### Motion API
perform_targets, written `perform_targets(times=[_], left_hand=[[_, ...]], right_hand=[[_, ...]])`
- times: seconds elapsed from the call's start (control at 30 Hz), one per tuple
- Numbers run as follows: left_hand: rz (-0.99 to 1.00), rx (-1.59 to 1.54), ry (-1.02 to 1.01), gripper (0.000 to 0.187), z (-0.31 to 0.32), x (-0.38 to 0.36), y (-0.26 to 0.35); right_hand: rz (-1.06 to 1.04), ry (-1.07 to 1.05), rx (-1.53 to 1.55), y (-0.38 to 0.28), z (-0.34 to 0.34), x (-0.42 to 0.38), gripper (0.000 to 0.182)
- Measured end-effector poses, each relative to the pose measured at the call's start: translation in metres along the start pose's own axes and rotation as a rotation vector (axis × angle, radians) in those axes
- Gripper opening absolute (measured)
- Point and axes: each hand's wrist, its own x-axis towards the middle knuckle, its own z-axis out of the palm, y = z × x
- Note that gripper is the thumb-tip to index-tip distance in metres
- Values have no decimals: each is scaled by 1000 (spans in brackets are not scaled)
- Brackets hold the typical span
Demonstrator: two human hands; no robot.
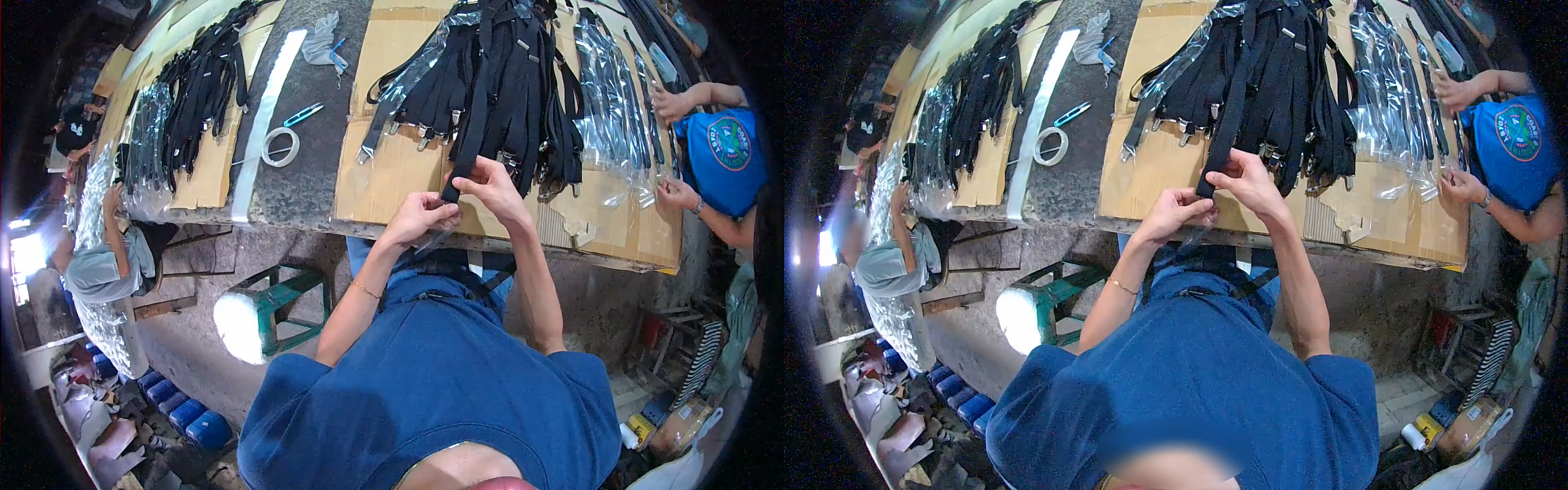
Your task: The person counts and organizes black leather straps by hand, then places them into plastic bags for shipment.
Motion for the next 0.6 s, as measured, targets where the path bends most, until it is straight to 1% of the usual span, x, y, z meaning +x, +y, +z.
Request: perform_targets(times=[0.1,0.17,0.23,0.3,0.37,0.43,0.47,0.53,0.57,0.6], left_hand=[[28,-12,-19,19,3,0,5],[-51,-181,-67,20,5,-1,6],[-53,-164,-78,22,5,-1,10],[-55,-149,-86,24,4,-4,16],[-49,-4,-45,27,4,-7,25],[-39,-45,-44,26,2,-8,26],[-30,-84,-45,26,1,-9,26],[-47,-72,-34,25,-1,-5,21],[-63,-61,-24,25,-2,-4,19],[-65,-59,-27,25,-3,-4,20]], right_hand=[[45,-31,-38,3,-7,4,25],[62,-54,-77,2,-11,6,26],[27,-33,-126,-3,-8,6,28],[27,-2,-92,-4,-5,6,29],[29,26,-59,-2,-5,7,31],[48,17,-101,-1,-5,7,37],[48,17,-101,0,-4,6,37],[-49,-12,-22,-4,5,2,40],[-64,-18,15,-5,8,0,44],[-64,-14,16,-7,7,-1,44]])
